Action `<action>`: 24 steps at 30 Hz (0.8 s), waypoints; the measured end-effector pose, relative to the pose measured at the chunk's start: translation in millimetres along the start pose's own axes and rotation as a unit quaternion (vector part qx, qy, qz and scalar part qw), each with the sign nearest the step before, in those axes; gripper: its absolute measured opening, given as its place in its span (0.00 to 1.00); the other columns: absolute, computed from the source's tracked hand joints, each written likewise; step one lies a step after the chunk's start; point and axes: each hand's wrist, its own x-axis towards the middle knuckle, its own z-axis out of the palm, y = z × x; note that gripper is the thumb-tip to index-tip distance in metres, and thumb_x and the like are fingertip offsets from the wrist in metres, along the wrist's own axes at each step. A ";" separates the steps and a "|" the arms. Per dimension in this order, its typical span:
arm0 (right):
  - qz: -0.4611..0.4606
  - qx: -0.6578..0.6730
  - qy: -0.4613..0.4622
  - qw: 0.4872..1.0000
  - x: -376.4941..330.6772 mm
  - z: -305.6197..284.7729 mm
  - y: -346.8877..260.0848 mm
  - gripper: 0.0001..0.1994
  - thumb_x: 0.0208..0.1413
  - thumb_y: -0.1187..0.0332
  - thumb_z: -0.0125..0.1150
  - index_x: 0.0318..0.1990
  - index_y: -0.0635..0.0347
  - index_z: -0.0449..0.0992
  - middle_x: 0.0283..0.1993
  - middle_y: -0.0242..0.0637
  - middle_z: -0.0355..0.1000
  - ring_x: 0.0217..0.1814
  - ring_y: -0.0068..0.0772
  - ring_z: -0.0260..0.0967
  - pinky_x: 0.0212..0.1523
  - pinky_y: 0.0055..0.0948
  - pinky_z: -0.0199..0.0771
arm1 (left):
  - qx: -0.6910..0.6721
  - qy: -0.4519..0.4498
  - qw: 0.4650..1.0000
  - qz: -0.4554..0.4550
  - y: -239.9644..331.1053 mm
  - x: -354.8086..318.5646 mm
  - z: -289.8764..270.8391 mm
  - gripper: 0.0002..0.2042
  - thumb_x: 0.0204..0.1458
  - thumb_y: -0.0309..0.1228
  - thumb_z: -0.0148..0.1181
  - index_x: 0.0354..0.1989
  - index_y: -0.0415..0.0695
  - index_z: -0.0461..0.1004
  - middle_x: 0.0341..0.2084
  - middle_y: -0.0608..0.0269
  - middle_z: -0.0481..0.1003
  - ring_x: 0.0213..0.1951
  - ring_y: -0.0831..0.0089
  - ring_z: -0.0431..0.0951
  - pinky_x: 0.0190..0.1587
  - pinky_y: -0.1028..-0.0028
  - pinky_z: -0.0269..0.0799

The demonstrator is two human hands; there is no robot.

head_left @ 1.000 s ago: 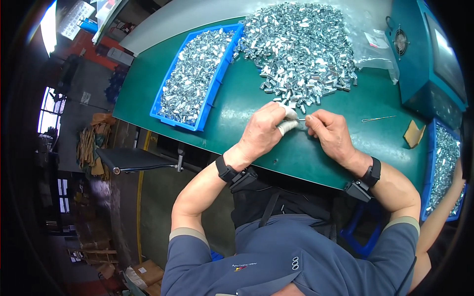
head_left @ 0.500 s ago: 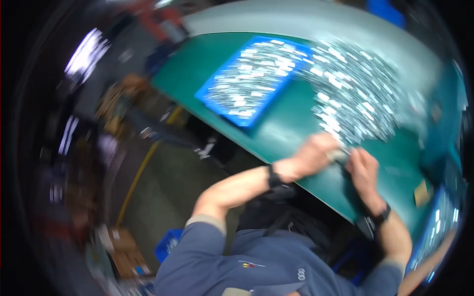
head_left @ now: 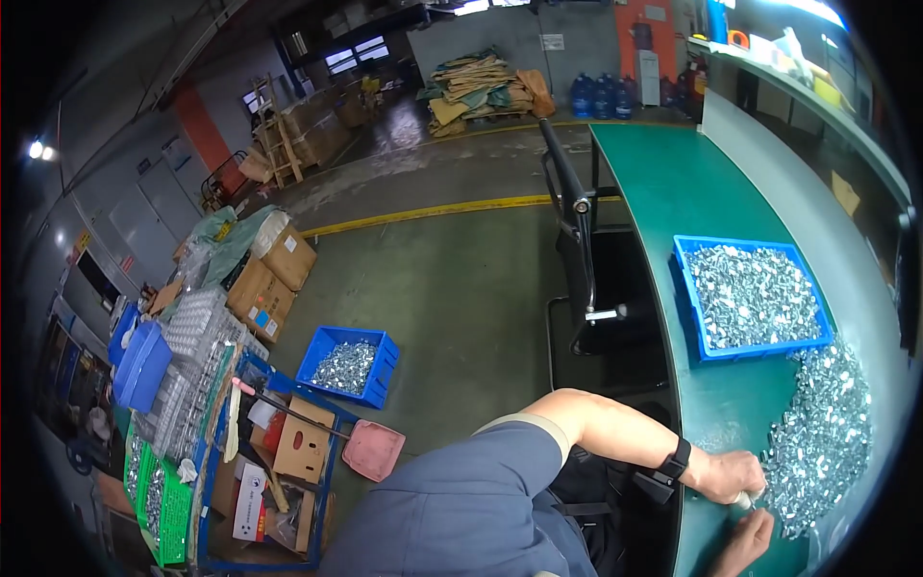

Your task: The person picks up a metal part and a metal rod by hand, slides the part onto the rod, and then places the assembled unit into a blue tray.

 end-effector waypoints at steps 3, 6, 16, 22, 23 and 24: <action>-0.025 0.027 0.000 0.999 6.6 7.7 7.7 0.16 0.66 0.62 0.56 0.40 0.71 0.78 0.35 0.42 0.78 0.35 0.30 0.72 0.38 0.31 0.75 | -0.025 0.005 0.999 -0.030 -3.8 -2.2 -6.8 0.09 0.40 0.30 0.72 0.23 0.40 0.77 0.23 0.49 0.77 0.30 0.49 0.79 0.33 0.57 0.72; -0.049 -0.014 0.034 0.998 9.0 9.7 5.3 0.14 0.66 0.64 0.56 0.39 0.70 0.77 0.34 0.40 0.77 0.34 0.29 0.71 0.36 0.30 0.74 | -0.038 0.007 0.998 -0.058 -8.5 -5.9 -16.3 0.09 0.42 0.31 0.71 0.23 0.39 0.77 0.22 0.49 0.77 0.29 0.49 0.79 0.33 0.58 0.72; 0.000 0.062 0.029 0.998 14.0 1.5 28.7 0.15 0.67 0.62 0.54 0.41 0.69 0.75 0.34 0.37 0.74 0.32 0.26 0.68 0.34 0.25 0.69 | 0.162 0.074 0.983 -0.047 -49.6 13.5 -84.7 0.10 0.45 0.32 0.66 0.22 0.40 0.74 0.20 0.49 0.75 0.27 0.49 0.78 0.31 0.56 0.73; 0.004 0.100 0.032 0.994 14.5 3.5 27.4 0.13 0.67 0.63 0.53 0.40 0.67 0.74 0.33 0.36 0.74 0.30 0.25 0.66 0.33 0.24 0.68 | 0.380 0.242 0.893 -0.005 -110.0 70.2 -147.5 0.09 0.41 0.31 0.67 0.25 0.40 0.76 0.33 0.52 0.73 0.42 0.53 0.75 0.42 0.58 0.74; 0.011 0.114 0.032 0.993 14.4 5.0 27.1 0.12 0.67 0.64 0.53 0.40 0.67 0.74 0.33 0.36 0.73 0.30 0.25 0.66 0.32 0.24 0.68 | 0.379 0.241 0.893 -0.006 -112.8 74.5 -142.5 0.09 0.41 0.31 0.67 0.25 0.40 0.76 0.33 0.52 0.73 0.42 0.53 0.75 0.42 0.58 0.74; 0.013 0.114 0.032 0.993 15.1 5.3 26.8 0.12 0.67 0.64 0.53 0.40 0.67 0.74 0.33 0.36 0.73 0.30 0.25 0.66 0.32 0.24 0.68 | 0.342 0.160 0.925 -0.038 -113.5 79.3 -129.7 0.08 0.41 0.32 0.67 0.27 0.41 0.77 0.34 0.50 0.74 0.43 0.52 0.75 0.44 0.57 0.74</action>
